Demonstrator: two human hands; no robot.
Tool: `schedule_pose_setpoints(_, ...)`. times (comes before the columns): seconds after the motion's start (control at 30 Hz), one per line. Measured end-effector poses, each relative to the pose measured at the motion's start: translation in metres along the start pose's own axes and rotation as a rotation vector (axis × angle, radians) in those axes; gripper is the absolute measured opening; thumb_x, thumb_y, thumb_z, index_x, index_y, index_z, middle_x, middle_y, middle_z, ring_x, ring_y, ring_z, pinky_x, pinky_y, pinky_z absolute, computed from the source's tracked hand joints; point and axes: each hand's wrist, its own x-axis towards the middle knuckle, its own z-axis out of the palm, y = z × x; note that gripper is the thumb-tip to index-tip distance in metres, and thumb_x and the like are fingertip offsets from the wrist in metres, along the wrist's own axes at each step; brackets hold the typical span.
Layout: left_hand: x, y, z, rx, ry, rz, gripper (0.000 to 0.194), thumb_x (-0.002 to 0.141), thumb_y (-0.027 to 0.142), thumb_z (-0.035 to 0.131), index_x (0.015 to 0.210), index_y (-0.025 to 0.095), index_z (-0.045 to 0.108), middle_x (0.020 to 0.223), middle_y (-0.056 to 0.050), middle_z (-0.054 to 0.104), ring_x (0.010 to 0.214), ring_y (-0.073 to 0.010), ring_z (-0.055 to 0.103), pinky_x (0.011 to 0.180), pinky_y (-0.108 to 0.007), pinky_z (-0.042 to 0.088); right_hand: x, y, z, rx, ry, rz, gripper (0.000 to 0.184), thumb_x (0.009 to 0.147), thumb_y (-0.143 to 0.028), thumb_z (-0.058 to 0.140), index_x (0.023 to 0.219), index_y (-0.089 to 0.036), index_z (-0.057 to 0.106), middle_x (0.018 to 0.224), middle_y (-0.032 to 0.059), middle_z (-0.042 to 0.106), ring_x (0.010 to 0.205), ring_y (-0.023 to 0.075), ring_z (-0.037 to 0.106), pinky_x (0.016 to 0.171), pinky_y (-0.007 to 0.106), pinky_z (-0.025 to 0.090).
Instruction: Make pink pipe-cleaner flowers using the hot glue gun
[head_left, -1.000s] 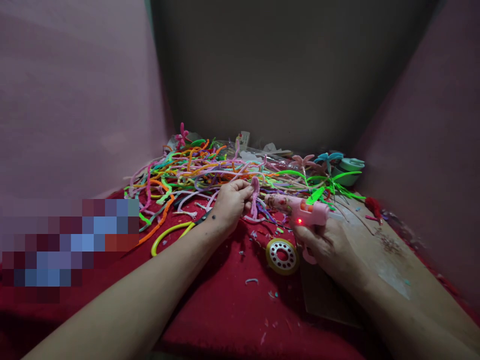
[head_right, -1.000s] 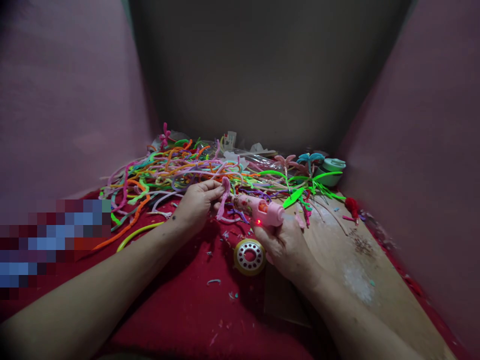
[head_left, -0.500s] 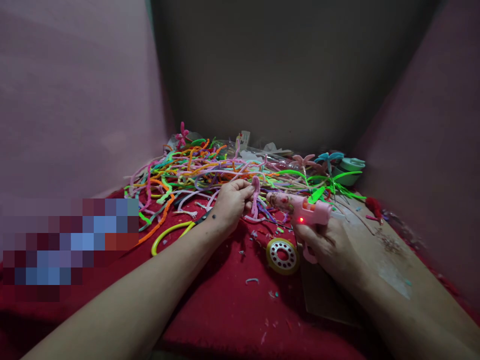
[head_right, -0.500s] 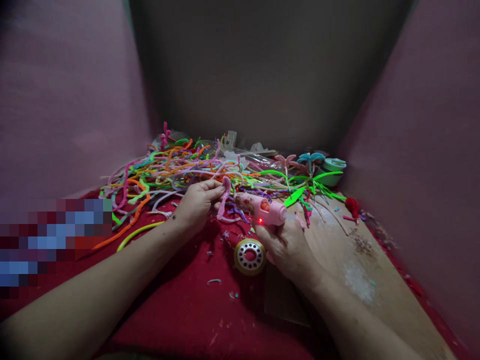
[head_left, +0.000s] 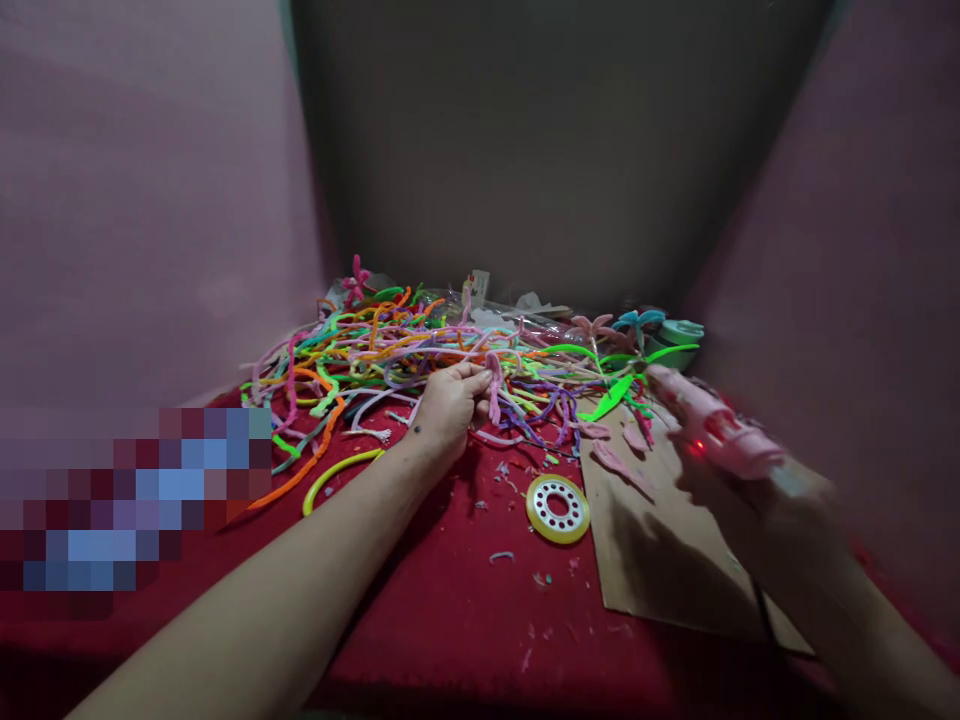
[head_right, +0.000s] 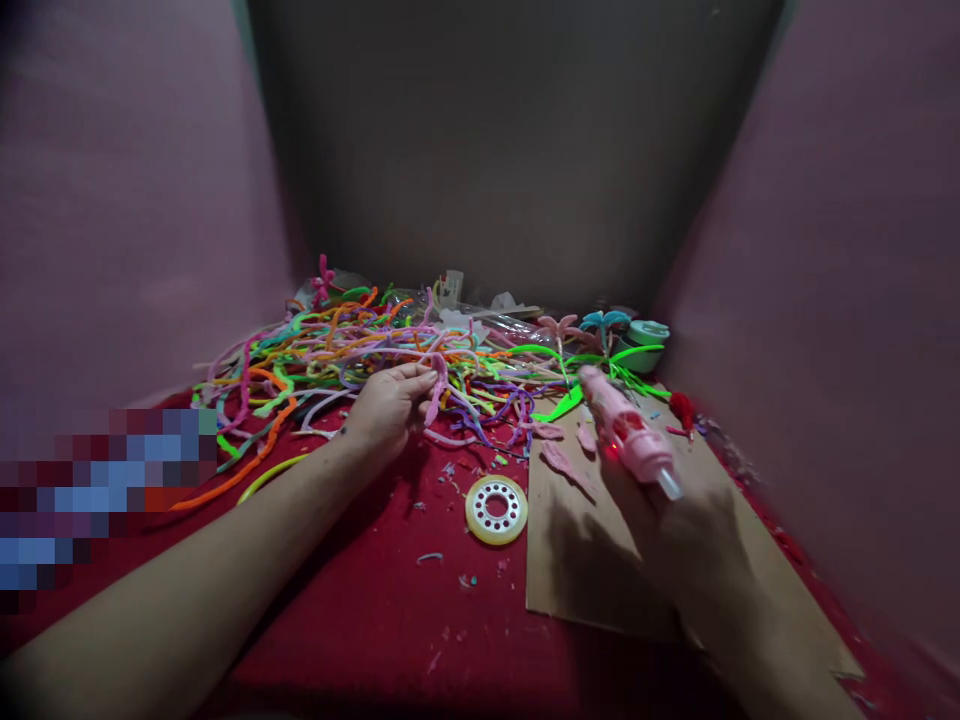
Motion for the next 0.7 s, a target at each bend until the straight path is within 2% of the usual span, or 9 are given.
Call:
schedule_pose_setpoints(0.07,0.0,-0.001,0.0,-0.001,-0.011,0.004,0.013,0.069,0.014,0.057,0.061,0.015,0.047,0.042,0.007,0.043,0.03,-0.0029,0.035,0.031,-0.014,0.021,-0.017,0.025,-0.013,-0.428,0.119,-0.03,0.041,0.083,-0.036,0.039,0.116,-0.016,0.052,0.103,0.0168,0.061,0.084,0.0301,0.061,0.061,0.037,0.046)
schedule_pose_setpoints(0.17,-0.001,-0.002,0.002,0.0,-0.027,0.002,0.013,0.069,0.016,0.058,0.061,0.015,0.048,0.04,0.007,0.043,0.03,-0.0033,0.036,0.031,-0.014,0.022,-0.038,0.062,-0.027,-0.741,-0.137,0.198,0.043,0.081,-0.039,0.038,0.113,-0.016,0.053,0.099,0.018,0.06,0.076,0.0334,0.062,0.055,0.04,0.044)
schedule_pose_setpoints(0.27,-0.003,-0.002,0.004,0.003,-0.03,-0.001,0.013,0.068,0.016,0.059,0.061,0.014,0.049,0.04,0.006,0.043,0.03,-0.0033,0.037,0.032,-0.014,0.023,-0.047,0.087,-0.035,-0.786,-0.288,0.345,0.038,0.081,-0.038,0.037,0.107,-0.018,0.055,0.098,0.0173,0.059,0.076,0.0327,0.062,0.056,0.04,0.044)
schedule_pose_setpoints(0.37,-0.005,-0.003,0.005,0.014,-0.025,0.0,0.012,0.068,0.016,0.059,0.061,0.014,0.049,0.04,0.006,0.044,0.03,-0.0035,0.037,0.031,-0.014,0.023,-0.048,0.096,-0.043,-0.703,-0.35,0.372,0.032,0.08,-0.035,0.041,0.102,-0.018,0.057,0.09,0.0142,0.059,0.076,0.0291,0.061,0.06,0.038,0.044)
schedule_pose_setpoints(0.47,-0.005,-0.004,0.005,0.023,-0.026,-0.002,0.013,0.069,0.017,0.059,0.061,0.014,0.05,0.039,0.007,0.043,0.029,-0.0034,0.035,0.03,-0.014,0.022,-0.042,0.087,-0.049,-0.735,-0.32,0.304,0.027,0.074,-0.033,0.049,0.093,-0.016,0.058,0.086,0.0153,0.058,0.078,0.0308,0.057,0.064,0.04,0.043)
schedule_pose_setpoints(0.53,-0.005,-0.005,0.005,0.027,-0.029,-0.004,0.013,0.069,0.016,0.059,0.06,0.014,0.05,0.04,0.007,0.043,0.03,-0.0031,0.036,0.031,-0.014,0.023,-0.032,0.07,-0.046,-0.741,-0.219,0.193,0.025,0.076,-0.033,0.049,0.091,-0.016,0.058,0.09,0.0169,0.058,0.083,0.0321,0.054,0.07,0.042,0.042)
schedule_pose_setpoints(0.6,-0.006,-0.005,0.006,0.031,-0.035,-0.006,0.013,0.068,0.016,0.06,0.06,0.014,0.049,0.041,0.007,0.044,0.03,-0.0029,0.036,0.031,-0.014,0.024,-0.017,0.049,-0.034,-0.585,-0.117,0.032,0.023,0.078,-0.026,0.046,0.095,-0.016,0.059,0.098,0.0155,0.058,0.092,0.0289,0.053,0.077,0.039,0.041)
schedule_pose_setpoints(0.63,-0.007,-0.005,0.007,0.033,-0.039,-0.009,0.013,0.068,0.017,0.06,0.06,0.014,0.049,0.041,0.007,0.044,0.03,-0.0028,0.036,0.031,-0.014,0.023,-0.008,0.039,-0.024,-0.478,-0.144,-0.041,0.021,0.08,-0.025,0.045,0.093,-0.017,0.06,0.099,0.0133,0.058,0.093,0.0256,0.053,0.078,0.036,0.041)
schedule_pose_setpoints(0.7,-0.008,-0.005,0.007,0.039,-0.045,-0.012,0.015,0.066,0.018,0.062,0.06,0.015,0.049,0.041,0.007,0.044,0.03,-0.0027,0.035,0.031,-0.014,0.023,0.009,0.024,-0.002,-0.321,-0.302,-0.057,0.019,0.08,-0.025,0.048,0.091,-0.019,0.063,0.091,0.0088,0.061,0.083,0.02,0.056,0.072,0.03,0.042)
